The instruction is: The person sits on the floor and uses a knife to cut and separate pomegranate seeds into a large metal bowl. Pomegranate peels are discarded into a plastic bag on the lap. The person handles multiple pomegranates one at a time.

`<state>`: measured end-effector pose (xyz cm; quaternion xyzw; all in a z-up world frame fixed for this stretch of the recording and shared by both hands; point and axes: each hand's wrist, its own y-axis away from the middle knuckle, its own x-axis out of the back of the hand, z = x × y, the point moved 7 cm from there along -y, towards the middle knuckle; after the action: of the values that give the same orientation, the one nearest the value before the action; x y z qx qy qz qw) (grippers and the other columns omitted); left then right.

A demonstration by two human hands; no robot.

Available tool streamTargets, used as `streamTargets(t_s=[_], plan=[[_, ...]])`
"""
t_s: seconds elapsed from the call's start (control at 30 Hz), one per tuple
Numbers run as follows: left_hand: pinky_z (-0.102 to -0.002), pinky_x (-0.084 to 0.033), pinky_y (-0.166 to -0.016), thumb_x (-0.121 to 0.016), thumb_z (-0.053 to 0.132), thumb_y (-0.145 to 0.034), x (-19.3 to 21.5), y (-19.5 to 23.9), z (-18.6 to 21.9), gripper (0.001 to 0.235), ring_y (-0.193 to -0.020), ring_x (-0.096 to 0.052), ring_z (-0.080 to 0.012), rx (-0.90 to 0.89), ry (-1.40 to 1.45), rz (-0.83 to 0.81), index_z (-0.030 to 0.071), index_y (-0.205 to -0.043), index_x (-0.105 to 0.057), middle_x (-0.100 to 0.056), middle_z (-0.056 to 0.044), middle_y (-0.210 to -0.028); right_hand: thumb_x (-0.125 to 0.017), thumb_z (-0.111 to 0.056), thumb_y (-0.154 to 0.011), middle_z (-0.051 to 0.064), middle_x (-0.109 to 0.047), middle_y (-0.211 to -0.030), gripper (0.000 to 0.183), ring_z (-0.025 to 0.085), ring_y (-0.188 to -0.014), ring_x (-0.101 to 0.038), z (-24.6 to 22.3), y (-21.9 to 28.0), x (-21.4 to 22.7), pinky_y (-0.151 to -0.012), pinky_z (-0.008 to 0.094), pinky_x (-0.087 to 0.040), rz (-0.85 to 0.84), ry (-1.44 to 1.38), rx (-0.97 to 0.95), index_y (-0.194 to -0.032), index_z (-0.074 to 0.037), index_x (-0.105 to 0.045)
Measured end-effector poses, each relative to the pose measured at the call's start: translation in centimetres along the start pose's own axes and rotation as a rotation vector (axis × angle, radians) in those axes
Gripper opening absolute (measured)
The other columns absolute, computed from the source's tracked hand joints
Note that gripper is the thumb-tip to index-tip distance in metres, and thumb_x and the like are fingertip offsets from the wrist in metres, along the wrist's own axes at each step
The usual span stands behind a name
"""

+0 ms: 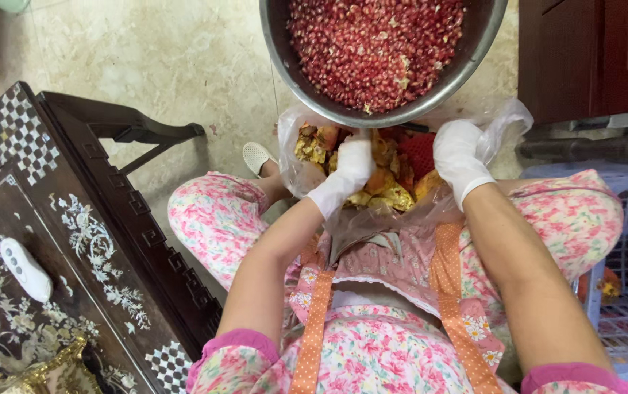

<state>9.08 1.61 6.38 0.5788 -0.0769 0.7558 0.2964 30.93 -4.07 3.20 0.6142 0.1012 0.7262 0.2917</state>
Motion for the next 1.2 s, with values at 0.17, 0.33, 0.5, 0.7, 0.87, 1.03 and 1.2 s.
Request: streamTargets(t_s=[0.17, 0.33, 0.5, 0.7, 0.87, 1.03, 1.2], plan=[[-0.047, -0.059, -0.079, -0.076, 0.009, -0.071, 0.9, 2.7, 0.5, 0.053, -0.092, -0.07, -0.0352, -0.248, -0.117, -0.192, 0.012, -0.122, -0.061, -0.072, -0.014, -0.098, -0.068, -0.015, -0.088, 0.013, -0.078, -0.105, 0.019, 0.033, -0.099, -0.075, -0.2, 0.9, 2.0, -0.076, 0.049, -0.059, -0.018, -0.018, -0.054, -0.099, -0.012, -0.083], [-0.055, -0.053, -0.079, -0.085, 0.026, -0.066, 6.3, 4.6, 3.1, 0.066, -0.102, -0.063, -0.0439, -0.321, 0.04, -0.242, 0.006, -0.124, -0.062, -0.064, -0.025, -0.111, -0.072, -0.016, -0.084, 0.012, -0.077, -0.111, 0.022, 0.034, -0.105, -0.072, 0.8, 2.3, 6.2, -0.081, 0.051, -0.058, -0.16, -0.101, -0.033, -0.103, -0.013, -0.082], [-0.044, -0.055, -0.097, -0.067, 0.009, -0.089, 16.5, 0.2, 0.3, 0.04, -0.112, -0.065, -0.0349, -0.32, 0.253, 0.211, 0.012, -0.129, -0.064, -0.068, -0.013, -0.119, -0.064, -0.014, -0.091, 0.017, -0.076, -0.115, 0.023, 0.038, -0.108, -0.072, 1.7, 5.6, 11.0, -0.091, 0.048, -0.057, -0.202, -0.208, 0.122, -0.105, -0.01, -0.082], [-0.053, -0.04, -0.114, -0.075, 0.02, -0.078, 19.3, -7.8, 2.8, 0.06, -0.139, -0.046, -0.0415, -0.483, 0.105, 0.19, 0.021, -0.137, -0.063, -0.051, -0.019, -0.15, -0.06, -0.024, -0.101, 0.021, -0.073, -0.108, 0.027, 0.039, -0.099, -0.067, 2.9, 4.9, 15.0, -0.086, 0.049, -0.054, -0.177, -0.722, 0.138, -0.114, -0.005, -0.073], [-0.068, -0.014, -0.118, -0.08, 0.048, -0.077, 17.3, -9.7, 5.6, 0.081, -0.148, -0.019, -0.0461, -0.559, -0.161, -0.148, 0.023, -0.145, -0.046, -0.024, -0.024, -0.16, -0.057, -0.02, -0.104, 0.009, -0.072, -0.096, 0.021, 0.021, -0.081, -0.065, 0.2, 4.1, 11.7, -0.073, 0.04, -0.055, -0.272, -1.46, -0.188, -0.116, -0.008, -0.069], [-0.068, -0.017, -0.12, -0.084, 0.047, -0.072, 18.2, -12.9, 5.0, 0.089, -0.151, -0.022, -0.0411, -0.572, -0.34, -0.201, 0.024, -0.147, -0.044, -0.025, -0.021, -0.162, -0.059, -0.009, -0.102, 0.008, -0.072, -0.097, 0.015, 0.019, -0.074, -0.067, -3.1, 3.1, 8.8, -0.061, 0.035, -0.056, 0.0, -2.358, -0.318, -0.113, -0.001, -0.065], [-0.068, -0.03, -0.114, -0.09, 0.037, -0.066, 17.2, -16.7, 3.7, 0.094, -0.149, -0.029, -0.0409, -0.534, -0.36, -0.076, 0.022, -0.148, -0.044, -0.029, -0.02, -0.161, -0.056, -0.009, -0.102, 0.01, -0.071, -0.092, 0.016, 0.018, -0.066, -0.068, -2.9, 3.6, 7.7, -0.056, 0.032, -0.058, -0.056, -2.281, -0.315, -0.108, 0.003, -0.065]])
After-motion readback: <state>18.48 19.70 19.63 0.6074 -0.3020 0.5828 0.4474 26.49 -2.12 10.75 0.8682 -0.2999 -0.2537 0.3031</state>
